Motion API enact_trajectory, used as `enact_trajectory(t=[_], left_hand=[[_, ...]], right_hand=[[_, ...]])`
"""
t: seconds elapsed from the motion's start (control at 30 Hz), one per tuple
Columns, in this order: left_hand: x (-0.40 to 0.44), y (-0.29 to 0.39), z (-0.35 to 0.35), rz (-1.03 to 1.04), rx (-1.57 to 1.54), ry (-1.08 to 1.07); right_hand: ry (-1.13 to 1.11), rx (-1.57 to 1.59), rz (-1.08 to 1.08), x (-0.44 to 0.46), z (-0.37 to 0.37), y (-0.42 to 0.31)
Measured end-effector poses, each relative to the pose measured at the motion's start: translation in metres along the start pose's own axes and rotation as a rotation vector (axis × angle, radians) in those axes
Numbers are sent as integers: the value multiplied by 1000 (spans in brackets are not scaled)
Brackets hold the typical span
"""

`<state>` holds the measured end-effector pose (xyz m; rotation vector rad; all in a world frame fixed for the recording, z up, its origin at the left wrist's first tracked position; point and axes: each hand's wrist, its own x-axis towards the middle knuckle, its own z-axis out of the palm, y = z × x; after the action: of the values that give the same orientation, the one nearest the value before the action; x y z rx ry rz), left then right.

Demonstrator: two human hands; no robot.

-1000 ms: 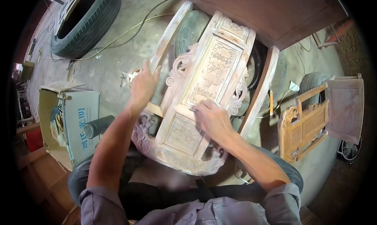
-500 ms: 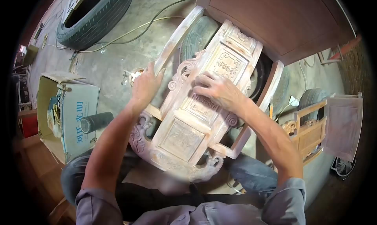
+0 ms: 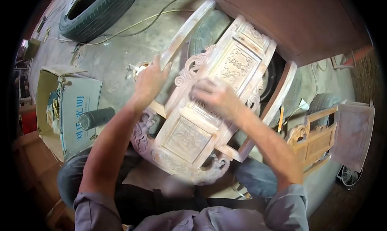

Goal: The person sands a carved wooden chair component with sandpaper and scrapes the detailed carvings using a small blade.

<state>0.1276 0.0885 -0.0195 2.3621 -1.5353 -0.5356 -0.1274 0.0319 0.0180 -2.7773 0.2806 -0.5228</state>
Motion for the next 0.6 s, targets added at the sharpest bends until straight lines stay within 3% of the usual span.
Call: enact_trajectory(t=[0.13,0.2,0.27,0.37,0.5,0.6], left_hand=[[0,-1,2,10,11,-18],[-1,-2,3,19,6,-9],[-1,-3,4,36,2,33],[-1,-2,2,27,-4,4],[-2,-10,6,30,1,21],[3,-4,3,16,6,-24]], right_hand=[[-107,51,-56,1,-5,-13],[-9,41,69,3,-11,10],[-1,2,-30,0,-3,-5],[-43,48,65,-4,6,-34],[151,272,573,-15,-1,-92],[54,266,681,-42,3,-125]])
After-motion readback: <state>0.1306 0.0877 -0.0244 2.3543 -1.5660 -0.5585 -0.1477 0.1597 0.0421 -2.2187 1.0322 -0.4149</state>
